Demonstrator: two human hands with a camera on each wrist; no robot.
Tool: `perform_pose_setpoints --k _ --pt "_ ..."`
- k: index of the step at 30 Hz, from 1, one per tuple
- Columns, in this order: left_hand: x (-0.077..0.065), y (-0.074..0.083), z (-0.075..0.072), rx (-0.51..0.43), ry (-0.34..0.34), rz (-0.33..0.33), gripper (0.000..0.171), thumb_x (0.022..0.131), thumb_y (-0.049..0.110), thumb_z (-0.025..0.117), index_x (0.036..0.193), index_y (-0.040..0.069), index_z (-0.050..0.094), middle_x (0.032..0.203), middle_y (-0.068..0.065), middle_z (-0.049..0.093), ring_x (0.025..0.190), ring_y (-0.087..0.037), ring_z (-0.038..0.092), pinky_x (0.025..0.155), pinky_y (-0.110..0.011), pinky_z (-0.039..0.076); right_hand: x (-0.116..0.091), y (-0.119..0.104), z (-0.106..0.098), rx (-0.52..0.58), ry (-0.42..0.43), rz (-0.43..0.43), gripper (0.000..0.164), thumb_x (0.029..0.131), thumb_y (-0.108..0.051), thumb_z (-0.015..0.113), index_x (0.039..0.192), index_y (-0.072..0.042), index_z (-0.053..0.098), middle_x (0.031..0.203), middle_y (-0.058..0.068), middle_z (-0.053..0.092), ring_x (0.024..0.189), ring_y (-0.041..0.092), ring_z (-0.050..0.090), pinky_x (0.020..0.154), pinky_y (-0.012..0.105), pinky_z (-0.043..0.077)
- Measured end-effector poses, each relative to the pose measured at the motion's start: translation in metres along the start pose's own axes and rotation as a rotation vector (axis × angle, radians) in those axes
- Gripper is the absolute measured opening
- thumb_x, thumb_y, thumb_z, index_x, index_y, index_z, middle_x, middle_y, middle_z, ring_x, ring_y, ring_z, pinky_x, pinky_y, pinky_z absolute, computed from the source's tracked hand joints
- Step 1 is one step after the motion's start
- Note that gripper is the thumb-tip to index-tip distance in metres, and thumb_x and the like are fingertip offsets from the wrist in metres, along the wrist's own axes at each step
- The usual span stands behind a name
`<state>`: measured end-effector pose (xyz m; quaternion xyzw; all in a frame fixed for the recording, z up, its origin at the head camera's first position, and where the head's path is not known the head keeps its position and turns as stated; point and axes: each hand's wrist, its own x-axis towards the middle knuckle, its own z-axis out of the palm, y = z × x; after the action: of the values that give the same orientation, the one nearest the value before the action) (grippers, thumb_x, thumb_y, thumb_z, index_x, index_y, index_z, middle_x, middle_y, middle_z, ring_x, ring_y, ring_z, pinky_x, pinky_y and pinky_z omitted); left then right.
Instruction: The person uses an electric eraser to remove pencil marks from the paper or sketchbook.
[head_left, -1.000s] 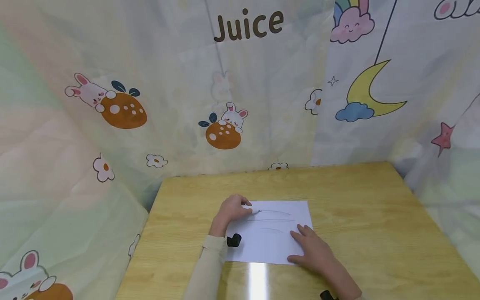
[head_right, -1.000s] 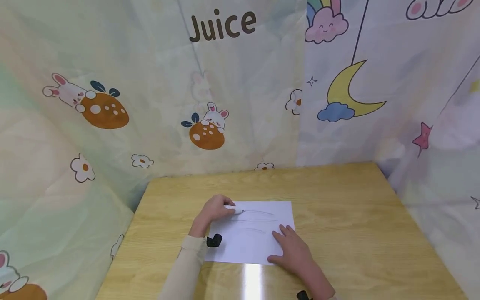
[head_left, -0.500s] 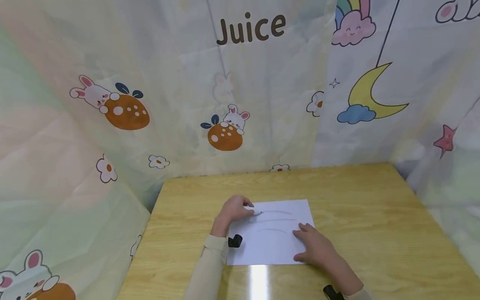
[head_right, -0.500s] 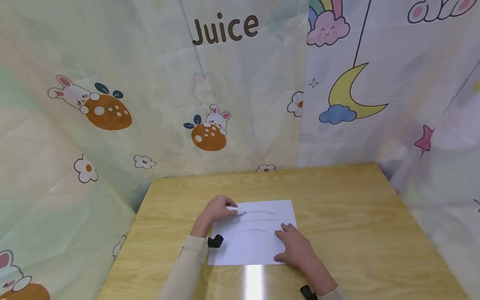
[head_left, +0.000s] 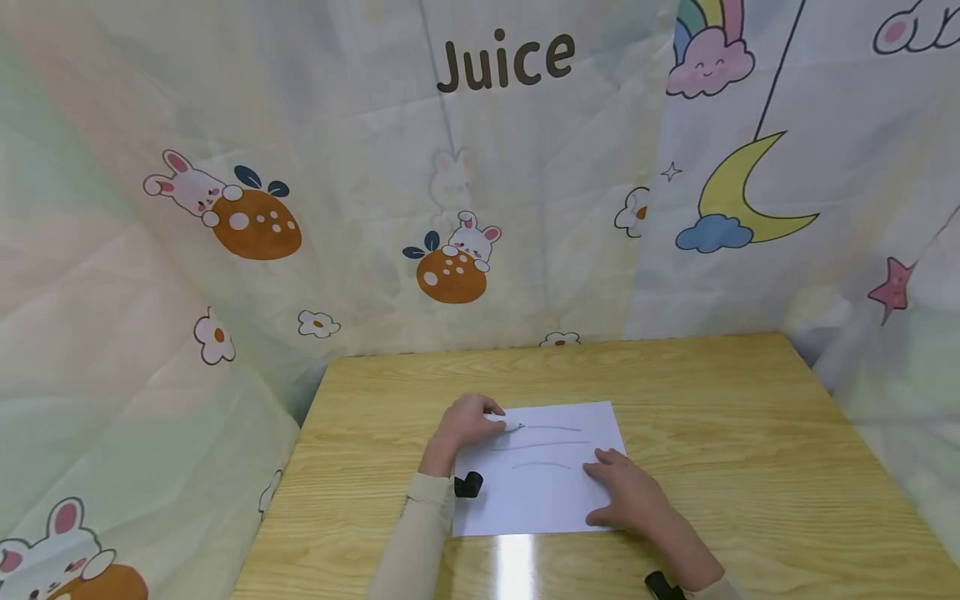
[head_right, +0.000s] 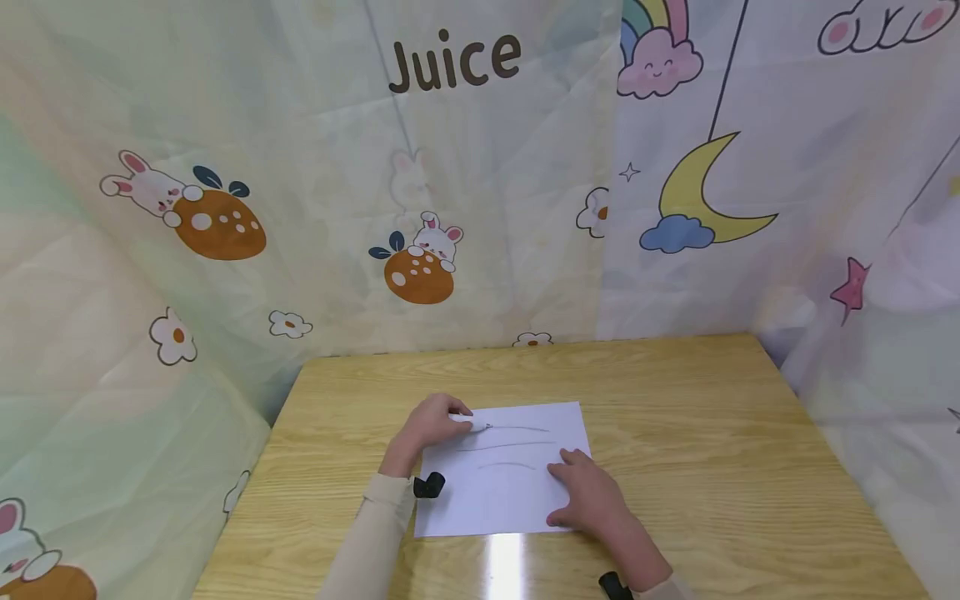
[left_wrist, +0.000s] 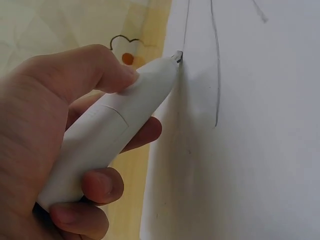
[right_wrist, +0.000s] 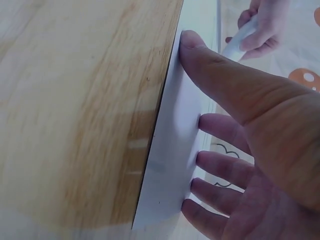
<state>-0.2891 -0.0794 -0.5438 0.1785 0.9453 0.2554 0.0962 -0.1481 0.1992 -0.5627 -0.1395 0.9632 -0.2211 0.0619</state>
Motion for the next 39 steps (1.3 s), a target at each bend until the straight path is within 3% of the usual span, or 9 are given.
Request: perform_pose_setpoints --k 7,14,20,26,34,39 --pt "0.0023 0.0015 -0.0013 -0.013 -0.031 0.059 0.020 0.082 0.033 0.073 0.097 0.019 0.078 0.099 0.005 0.069 0.091 -0.011 0.061 0.079 -0.032 0.049 0.0022 -0.0045 -0.0037 -0.019 -0.014 -0.001 0.073 0.058 -0.034 0.093 0.118 0.000 0.068 0.132 0.026 0.053 0.125 0.044 0.045 0.098 0.054 0.039" --pt "0.0004 -0.0040 -0.0009 -0.027 -0.009 0.004 0.018 0.082 0.031 0.074 0.095 0.019 0.077 0.097 0.006 0.068 0.088 -0.010 0.060 0.078 -0.032 0.049 0.0029 -0.0046 -0.0052 -0.028 -0.020 -0.014 0.072 0.059 -0.035 0.093 0.118 -0.001 0.068 0.132 0.025 0.053 0.124 0.044 0.046 0.097 0.055 0.040" --pt "0.0033 -0.0017 0.0018 -0.045 -0.053 0.059 0.022 0.083 0.033 0.073 0.098 0.019 0.077 0.100 0.006 0.069 0.092 -0.010 0.061 0.080 -0.031 0.049 0.0015 -0.0031 -0.0034 -0.028 -0.015 -0.011 0.073 0.058 -0.035 0.093 0.117 -0.001 0.068 0.131 0.026 0.054 0.124 0.044 0.046 0.097 0.055 0.040" --pt "0.0036 -0.0021 -0.0045 -0.032 -0.046 0.020 0.017 0.083 0.030 0.074 0.096 0.020 0.078 0.098 0.007 0.068 0.091 -0.009 0.060 0.079 -0.031 0.048 0.0007 -0.0022 -0.0031 -0.022 0.000 -0.017 0.073 0.058 -0.036 0.093 0.118 -0.002 0.068 0.131 0.025 0.054 0.124 0.044 0.046 0.097 0.055 0.039" --pt "0.0068 0.0003 -0.0041 -0.103 -0.108 0.041 0.017 0.081 0.028 0.077 0.094 0.017 0.078 0.093 0.009 0.068 0.081 -0.006 0.058 0.073 -0.027 0.048 -0.0022 -0.0069 -0.0035 0.016 0.005 0.018 0.073 0.056 -0.034 0.094 0.116 -0.003 0.069 0.131 0.023 0.055 0.124 0.042 0.047 0.094 0.055 0.042" --pt "0.0051 0.0005 -0.0043 -0.112 -0.104 0.027 0.017 0.080 0.026 0.078 0.093 0.016 0.078 0.090 0.009 0.068 0.077 -0.007 0.058 0.070 -0.028 0.048 -0.0044 -0.0086 -0.0046 0.028 0.006 0.031 0.073 0.055 -0.033 0.094 0.117 -0.003 0.069 0.131 0.023 0.054 0.124 0.042 0.046 0.095 0.056 0.040"
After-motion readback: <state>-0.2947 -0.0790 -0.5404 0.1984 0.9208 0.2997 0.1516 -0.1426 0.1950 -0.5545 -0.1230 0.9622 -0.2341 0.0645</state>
